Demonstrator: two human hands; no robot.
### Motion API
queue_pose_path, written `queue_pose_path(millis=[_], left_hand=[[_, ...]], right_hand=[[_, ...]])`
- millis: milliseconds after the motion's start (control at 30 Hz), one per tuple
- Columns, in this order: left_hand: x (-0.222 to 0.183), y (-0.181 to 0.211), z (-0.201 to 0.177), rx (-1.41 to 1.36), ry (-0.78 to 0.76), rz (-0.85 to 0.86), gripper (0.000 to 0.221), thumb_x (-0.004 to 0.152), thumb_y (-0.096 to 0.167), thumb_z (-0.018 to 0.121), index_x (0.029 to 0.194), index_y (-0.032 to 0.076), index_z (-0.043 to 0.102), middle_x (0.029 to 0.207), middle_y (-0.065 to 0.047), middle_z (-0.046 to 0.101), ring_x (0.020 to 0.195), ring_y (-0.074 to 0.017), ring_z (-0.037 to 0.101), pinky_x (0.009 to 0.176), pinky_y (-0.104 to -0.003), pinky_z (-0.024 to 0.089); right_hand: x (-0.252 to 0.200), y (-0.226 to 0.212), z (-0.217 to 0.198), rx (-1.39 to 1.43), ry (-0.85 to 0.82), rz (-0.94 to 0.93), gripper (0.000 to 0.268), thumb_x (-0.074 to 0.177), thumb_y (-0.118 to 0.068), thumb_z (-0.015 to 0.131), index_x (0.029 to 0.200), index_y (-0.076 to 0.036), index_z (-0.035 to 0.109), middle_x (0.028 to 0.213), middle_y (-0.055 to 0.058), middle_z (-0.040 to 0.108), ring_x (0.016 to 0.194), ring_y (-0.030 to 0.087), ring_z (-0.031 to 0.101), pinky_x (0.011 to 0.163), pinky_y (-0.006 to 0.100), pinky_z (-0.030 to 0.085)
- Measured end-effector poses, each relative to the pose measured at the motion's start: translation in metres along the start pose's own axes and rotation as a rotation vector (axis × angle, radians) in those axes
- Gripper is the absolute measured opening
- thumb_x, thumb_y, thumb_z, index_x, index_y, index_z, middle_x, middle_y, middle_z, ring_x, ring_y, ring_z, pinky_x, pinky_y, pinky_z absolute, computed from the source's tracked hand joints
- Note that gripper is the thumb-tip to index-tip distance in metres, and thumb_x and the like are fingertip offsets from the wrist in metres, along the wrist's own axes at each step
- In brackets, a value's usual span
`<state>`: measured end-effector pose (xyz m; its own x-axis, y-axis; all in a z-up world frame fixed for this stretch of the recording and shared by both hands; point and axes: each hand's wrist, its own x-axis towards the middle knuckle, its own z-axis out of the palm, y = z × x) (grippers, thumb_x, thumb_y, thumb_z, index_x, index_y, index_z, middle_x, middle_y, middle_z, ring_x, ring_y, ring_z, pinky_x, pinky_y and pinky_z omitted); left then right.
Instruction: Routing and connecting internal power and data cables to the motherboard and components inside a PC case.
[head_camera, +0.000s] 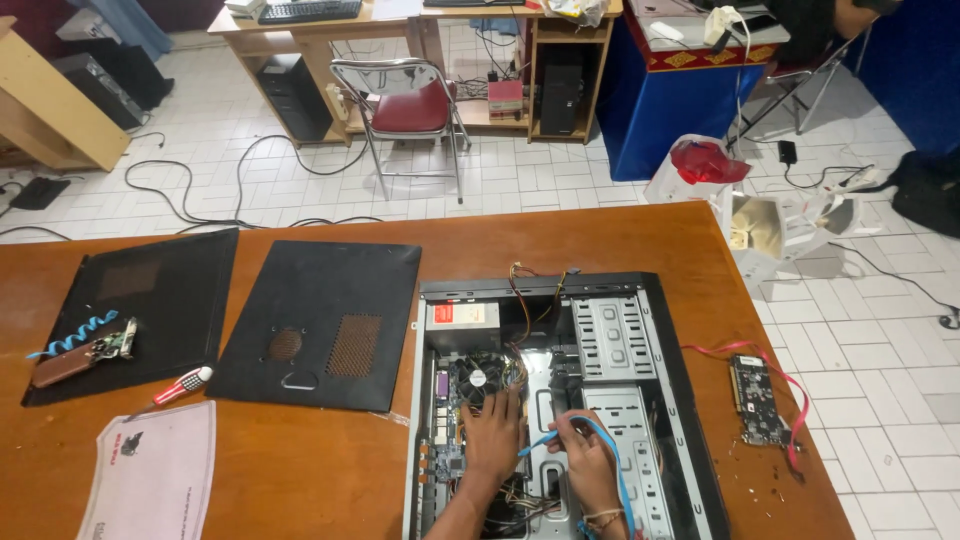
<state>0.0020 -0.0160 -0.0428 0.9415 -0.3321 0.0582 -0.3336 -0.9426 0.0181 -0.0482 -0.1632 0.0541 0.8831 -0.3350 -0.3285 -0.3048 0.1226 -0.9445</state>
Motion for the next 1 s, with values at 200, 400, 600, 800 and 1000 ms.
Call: queue_pose_path(millis=[200,400,600,800,1000], left_hand=[[0.006,-0.004,-0.006,-0.183,0.064,-0.124,0.057,0.099,0.044,0.052,0.148,0.016,0.043,0.137,-0.010,0.057,0.125,-0.0252,0.052,0.101,-0.065,0.036],[0.008,-0.008,0.006,-0.253,-0.058,-0.222,0.069,0.101,0.049,0.044,0.159,0.019,0.022,0.145,-0.002,0.056,0.134,-0.0177,0.050,0.113,-0.061,0.024],[-0.002,-0.017,-0.009,-0.368,0.071,-0.306,0.065,0.095,0.055,0.051,0.148,0.019,0.043,0.149,-0.001,0.055,0.138,-0.0196,0.049,0.117,-0.059,0.022],[-0.007,-0.019,-0.081,-0.864,0.056,-0.251,0.046,0.102,0.041,0.039,0.139,0.020,0.058,0.131,-0.002,0.069,0.120,-0.0200,0.064,0.103,-0.044,0.042],[-0.057,-0.020,-0.099,-0.757,-0.133,0.118,0.044,0.107,0.035,0.040,0.142,0.018,0.059,0.134,-0.005,0.066,0.121,-0.0273,0.061,0.095,-0.046,0.043]], right_hand=[[0.015,0.038,0.000,0.163,0.043,-0.032,0.014,0.090,-0.006,0.069,0.087,0.008,0.070,0.073,0.023,0.074,0.057,0.029,0.072,0.059,0.036,0.063],[0.005,0.015,0.003,0.116,0.062,0.095,0.020,0.089,-0.010,0.071,0.085,0.009,0.068,0.073,0.026,0.074,0.058,0.032,0.074,0.061,0.039,0.067],[0.011,0.024,0.004,-0.061,0.039,0.054,0.014,0.091,-0.014,0.068,0.089,0.000,0.071,0.073,0.017,0.078,0.057,0.025,0.078,0.062,0.033,0.070],[0.007,-0.006,0.003,-0.088,0.056,0.122,0.018,0.093,-0.021,0.068,0.090,-0.004,0.071,0.079,0.013,0.082,0.066,0.022,0.081,0.074,0.035,0.066],[0.003,0.019,-0.005,0.076,-0.078,-0.174,0.018,0.087,-0.014,0.073,0.089,0.003,0.068,0.076,0.019,0.075,0.065,0.028,0.081,0.065,0.034,0.072]])
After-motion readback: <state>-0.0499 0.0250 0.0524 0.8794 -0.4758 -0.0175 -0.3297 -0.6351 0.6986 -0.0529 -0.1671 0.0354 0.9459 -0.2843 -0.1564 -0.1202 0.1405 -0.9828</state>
